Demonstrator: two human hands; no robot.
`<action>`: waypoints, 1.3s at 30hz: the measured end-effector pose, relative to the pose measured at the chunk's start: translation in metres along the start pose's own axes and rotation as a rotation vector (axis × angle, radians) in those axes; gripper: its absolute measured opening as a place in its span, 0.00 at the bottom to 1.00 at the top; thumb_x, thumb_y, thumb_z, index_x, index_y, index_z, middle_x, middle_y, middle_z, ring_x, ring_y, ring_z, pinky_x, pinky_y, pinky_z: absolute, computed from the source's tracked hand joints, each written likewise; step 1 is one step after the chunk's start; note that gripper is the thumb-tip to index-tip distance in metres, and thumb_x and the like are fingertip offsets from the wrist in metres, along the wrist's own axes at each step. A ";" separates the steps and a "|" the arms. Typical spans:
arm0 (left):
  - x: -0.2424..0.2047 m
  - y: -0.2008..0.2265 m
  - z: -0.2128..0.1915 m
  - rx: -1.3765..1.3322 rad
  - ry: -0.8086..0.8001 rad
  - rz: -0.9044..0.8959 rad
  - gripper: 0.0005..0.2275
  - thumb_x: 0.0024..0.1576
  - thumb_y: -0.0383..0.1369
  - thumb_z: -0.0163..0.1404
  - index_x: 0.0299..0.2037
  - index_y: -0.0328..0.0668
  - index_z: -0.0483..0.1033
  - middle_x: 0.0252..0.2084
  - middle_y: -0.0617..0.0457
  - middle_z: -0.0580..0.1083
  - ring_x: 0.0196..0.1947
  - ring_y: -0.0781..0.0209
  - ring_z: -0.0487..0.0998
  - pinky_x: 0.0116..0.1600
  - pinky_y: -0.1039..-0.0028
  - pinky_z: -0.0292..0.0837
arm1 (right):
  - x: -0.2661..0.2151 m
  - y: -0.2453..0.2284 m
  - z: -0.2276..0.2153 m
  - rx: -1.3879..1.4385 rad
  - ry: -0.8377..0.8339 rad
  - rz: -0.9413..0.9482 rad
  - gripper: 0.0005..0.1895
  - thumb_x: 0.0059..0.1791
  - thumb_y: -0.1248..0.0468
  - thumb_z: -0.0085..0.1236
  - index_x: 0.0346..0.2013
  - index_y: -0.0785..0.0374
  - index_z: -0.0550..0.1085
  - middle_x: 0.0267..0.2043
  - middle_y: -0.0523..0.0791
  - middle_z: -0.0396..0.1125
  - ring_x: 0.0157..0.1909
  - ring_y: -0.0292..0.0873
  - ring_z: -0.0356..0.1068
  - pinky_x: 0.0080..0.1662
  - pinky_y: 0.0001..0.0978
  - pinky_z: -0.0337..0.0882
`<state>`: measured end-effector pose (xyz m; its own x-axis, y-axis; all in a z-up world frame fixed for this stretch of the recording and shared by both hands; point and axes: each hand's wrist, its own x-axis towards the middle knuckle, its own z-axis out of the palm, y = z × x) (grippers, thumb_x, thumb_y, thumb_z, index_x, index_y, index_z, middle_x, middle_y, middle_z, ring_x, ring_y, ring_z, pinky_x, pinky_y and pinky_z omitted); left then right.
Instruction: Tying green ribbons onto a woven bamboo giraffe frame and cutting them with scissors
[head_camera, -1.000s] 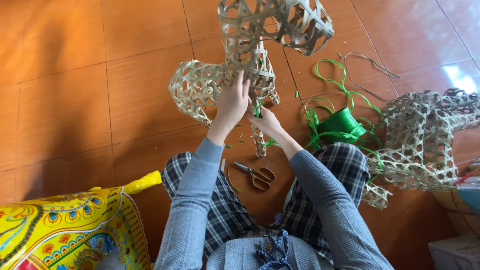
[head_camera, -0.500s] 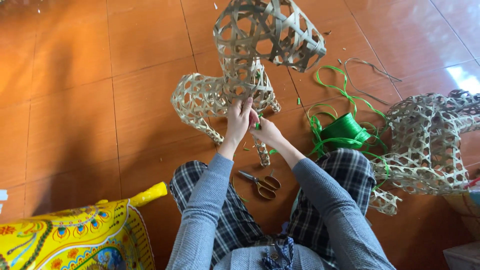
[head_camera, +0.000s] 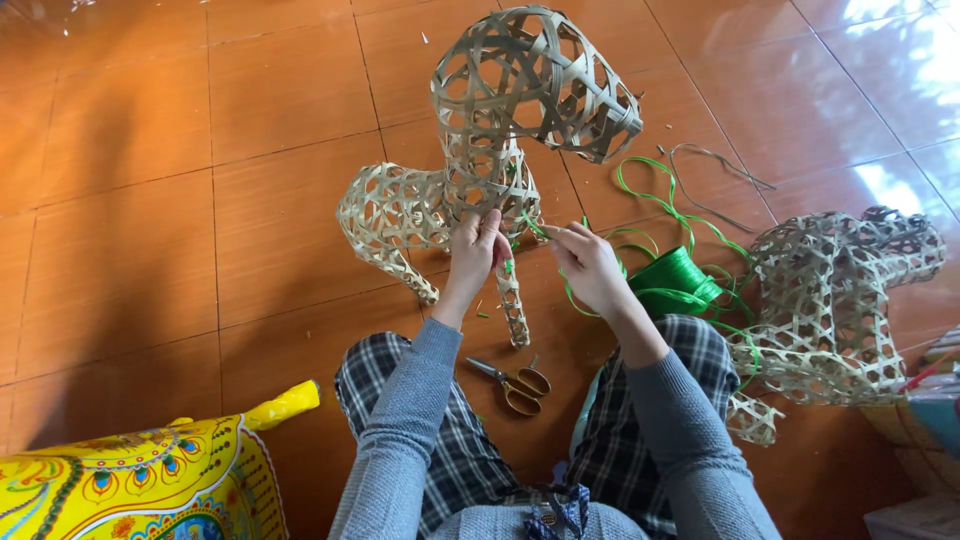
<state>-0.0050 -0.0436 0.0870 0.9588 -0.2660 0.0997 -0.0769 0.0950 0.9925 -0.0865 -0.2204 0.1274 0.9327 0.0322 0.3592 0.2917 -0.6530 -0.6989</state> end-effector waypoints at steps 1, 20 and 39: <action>-0.001 0.001 0.000 -0.003 0.002 0.002 0.17 0.66 0.40 0.39 0.26 0.40 0.67 0.12 0.49 0.72 0.09 0.63 0.71 0.14 0.80 0.63 | 0.001 0.001 0.004 -0.003 -0.001 -0.003 0.12 0.52 0.67 0.49 0.49 0.60 0.75 0.32 0.51 0.66 0.33 0.55 0.71 0.34 0.43 0.71; 0.012 -0.008 0.000 -0.003 -0.043 -0.046 0.13 0.66 0.37 0.37 0.40 0.31 0.66 0.13 0.46 0.71 0.09 0.61 0.71 0.13 0.79 0.64 | 0.054 -0.008 0.073 -0.305 0.414 -0.237 0.03 0.49 0.64 0.52 0.31 0.59 0.71 0.15 0.48 0.62 0.21 0.52 0.69 0.23 0.40 0.68; 0.000 0.010 -0.005 0.012 -0.140 -0.074 0.19 0.67 0.41 0.34 0.31 0.35 0.69 0.14 0.44 0.71 0.14 0.59 0.76 0.17 0.77 0.75 | 0.050 -0.030 0.066 1.417 0.019 0.402 0.07 0.56 0.70 0.38 0.33 0.62 0.62 0.11 0.40 0.42 0.06 0.33 0.45 0.11 0.34 0.58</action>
<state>-0.0040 -0.0381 0.0966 0.9145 -0.4032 0.0340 -0.0113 0.0585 0.9982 -0.0347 -0.1493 0.1249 0.9999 0.0153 -0.0012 -0.0110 0.6547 -0.7558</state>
